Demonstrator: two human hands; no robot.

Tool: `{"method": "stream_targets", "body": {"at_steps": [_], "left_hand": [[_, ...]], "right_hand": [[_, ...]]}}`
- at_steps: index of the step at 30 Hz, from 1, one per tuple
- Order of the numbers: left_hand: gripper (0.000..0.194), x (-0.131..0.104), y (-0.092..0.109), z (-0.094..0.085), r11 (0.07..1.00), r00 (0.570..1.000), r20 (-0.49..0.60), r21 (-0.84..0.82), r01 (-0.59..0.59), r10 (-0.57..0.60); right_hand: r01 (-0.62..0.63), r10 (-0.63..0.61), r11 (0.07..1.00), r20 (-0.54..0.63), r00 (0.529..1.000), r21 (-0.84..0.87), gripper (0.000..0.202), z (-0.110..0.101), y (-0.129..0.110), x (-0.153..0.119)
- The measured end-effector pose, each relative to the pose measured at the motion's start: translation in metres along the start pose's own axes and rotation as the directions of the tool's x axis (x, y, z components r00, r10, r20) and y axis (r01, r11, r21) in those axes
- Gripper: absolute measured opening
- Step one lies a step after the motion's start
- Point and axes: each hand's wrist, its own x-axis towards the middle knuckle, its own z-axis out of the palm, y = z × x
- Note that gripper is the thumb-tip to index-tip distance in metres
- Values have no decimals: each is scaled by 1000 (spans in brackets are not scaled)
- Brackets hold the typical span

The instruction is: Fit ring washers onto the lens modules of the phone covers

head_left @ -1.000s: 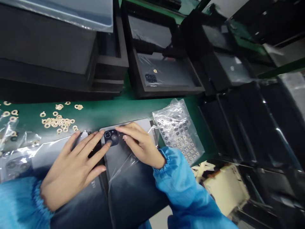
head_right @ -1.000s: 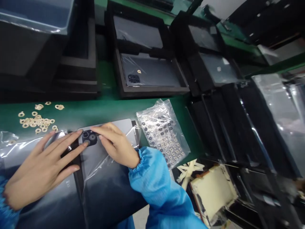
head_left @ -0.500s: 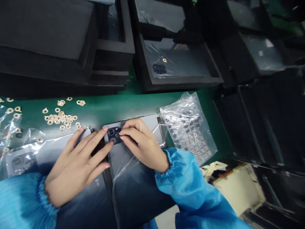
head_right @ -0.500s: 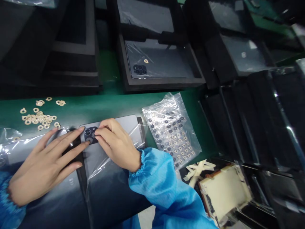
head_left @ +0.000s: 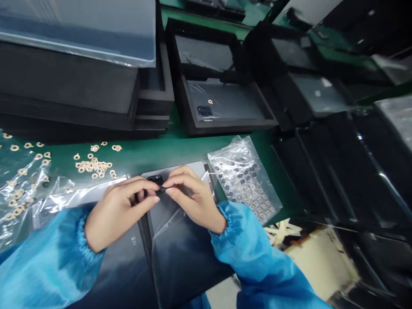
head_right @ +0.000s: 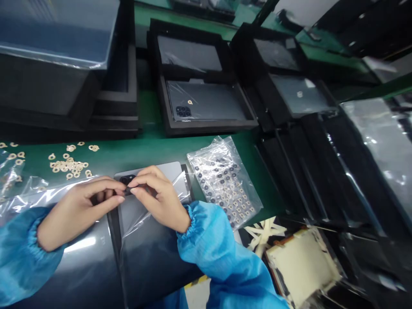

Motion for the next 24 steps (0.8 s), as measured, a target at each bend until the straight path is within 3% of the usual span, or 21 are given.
{"method": "stream_targets", "body": {"at_steps": [2, 5, 9, 11, 14, 17, 20, 21, 22, 24], "left_hand": [[21, 1, 6, 1, 977, 991, 38, -170, 131, -127], [22, 0, 12, -1, 906, 973, 80, -354, 231, -217], [25, -3, 14, -8, 734, 929, 213, -570, 370, -303], [31, -5, 13, -12, 703, 927, 226, -604, 375, -301], [42, -6, 10, -20, 742, 951, 169, -596, 307, -258], [53, -2, 6, -28, 768, 970, 85, -597, 232, -228], [60, 0, 5, -32, 778, 977, 41, -599, 191, -209], [61, 0, 5, -32, 780, 978, 37, -598, 187, -206], [62, 0, 5, -32, 782, 978, 35, -595, 185, -205], [63, 0, 4, -31, 790, 978, 25, -586, 182, -207]], "right_hand": [[32, -32, 999, -2, 999, 3, 12, 1, -7, -1], [72, -72, 997, -8, 997, -16, 9, 4, -15, -3], [113, -115, 992, -24, 993, -51, 8, 11, -22, -5], [167, -171, 982, -37, 985, -83, 11, 15, -28, -4], [332, -348, 930, -91, 933, -156, 20, 17, -45, 11], [495, -541, 829, -151, 827, -262, 26, 4, -83, 47], [582, -680, 722, -228, 697, -376, 23, -24, -138, 107], [603, -725, 680, -260, 638, -417, 21, -34, -155, 131], [615, -796, 593, -261, 546, -519, 17, -44, -170, 156], [545, -878, 460, -269, 396, -701, 16, -62, -192, 205]]}}
